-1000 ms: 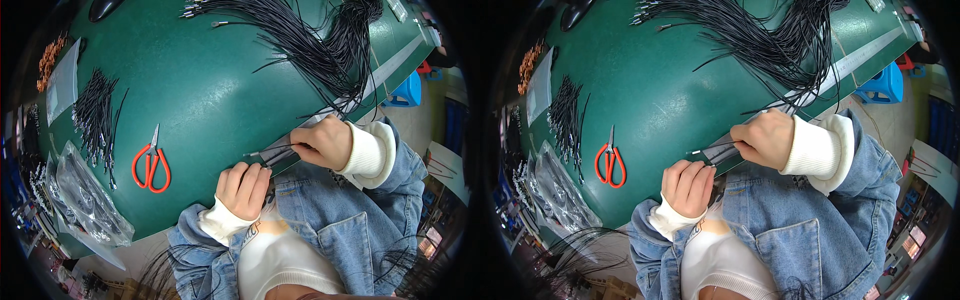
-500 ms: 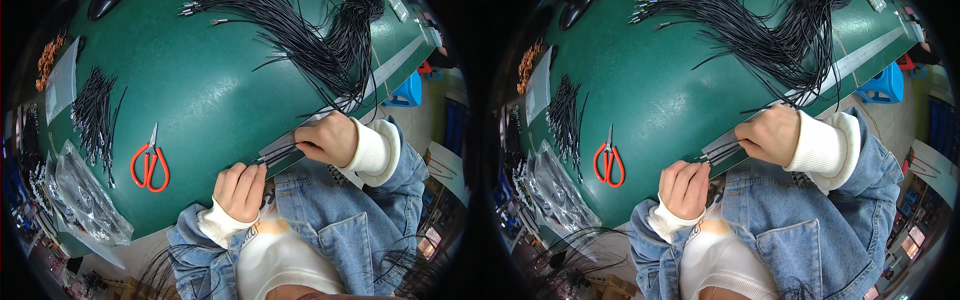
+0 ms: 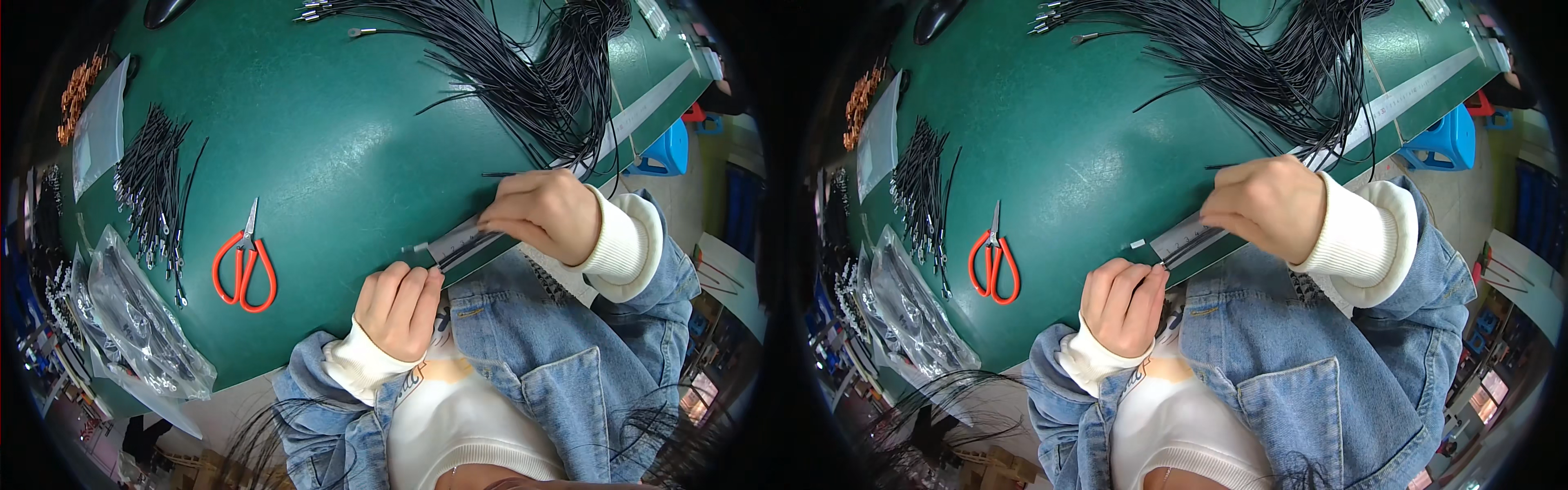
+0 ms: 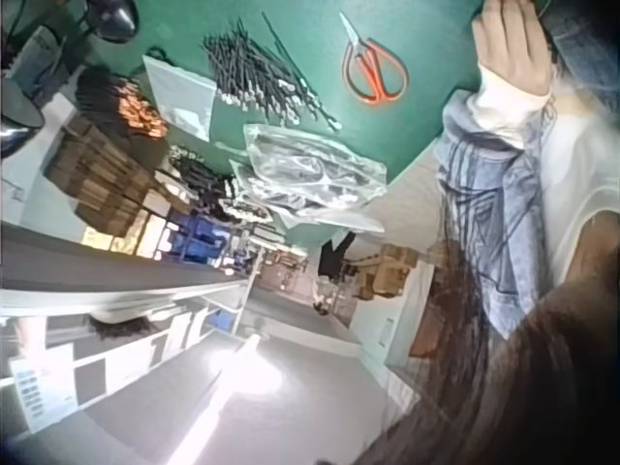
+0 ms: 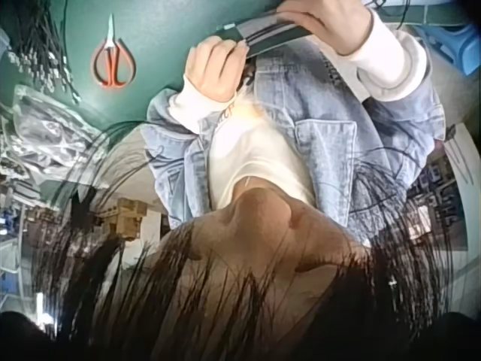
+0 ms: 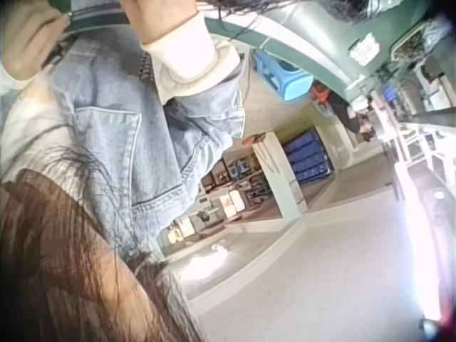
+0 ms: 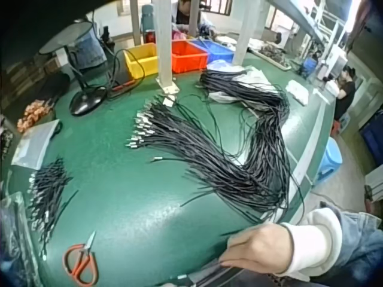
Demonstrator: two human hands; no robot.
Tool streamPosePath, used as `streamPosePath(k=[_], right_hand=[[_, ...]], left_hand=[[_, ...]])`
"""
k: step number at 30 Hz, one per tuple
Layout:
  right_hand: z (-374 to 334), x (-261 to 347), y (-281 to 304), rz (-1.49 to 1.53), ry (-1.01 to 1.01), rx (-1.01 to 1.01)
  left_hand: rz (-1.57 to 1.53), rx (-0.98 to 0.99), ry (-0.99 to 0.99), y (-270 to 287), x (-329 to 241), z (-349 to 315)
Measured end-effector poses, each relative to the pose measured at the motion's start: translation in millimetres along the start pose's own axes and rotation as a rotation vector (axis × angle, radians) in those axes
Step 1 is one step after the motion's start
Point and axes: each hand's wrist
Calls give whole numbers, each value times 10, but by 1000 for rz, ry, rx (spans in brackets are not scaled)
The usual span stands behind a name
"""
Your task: The person repeatedly measures black wires against a metal ruler and cuts them using wire cutters.
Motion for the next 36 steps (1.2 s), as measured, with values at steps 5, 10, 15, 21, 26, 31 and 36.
streamPosePath(k=[5, 10, 15, 21, 26, 31, 36], right_hand=[[-24, 43, -9, -10, -60, 126], [2, 66, -11, -76, -63, 165], [20, 74, -63, -218, -94, 260], [56, 119, -112, -321, -169, 254], [53, 93, -91, -320, -201, 260], [76, 78, -74, -274, -192, 271], [121, 116, -40, -262, -172, 308]], left_hand=[[94, -90, 43, -42, -56, -57], [111, -42, -18, -10, -35, -49], [124, -50, -50, -30, -41, -74], [166, -33, -27, -13, -56, -61], [170, -41, -109, -22, -26, -20], [136, -24, -122, -3, 8, 7], [167, 4, -129, 20, 10, -25]])
Point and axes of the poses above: each hand's wrist, its own z-axis towards the middle knuckle, its own y-axis out of the back of the hand, x = y × z, and after that the axes turned 12 degrees about z, right-handed
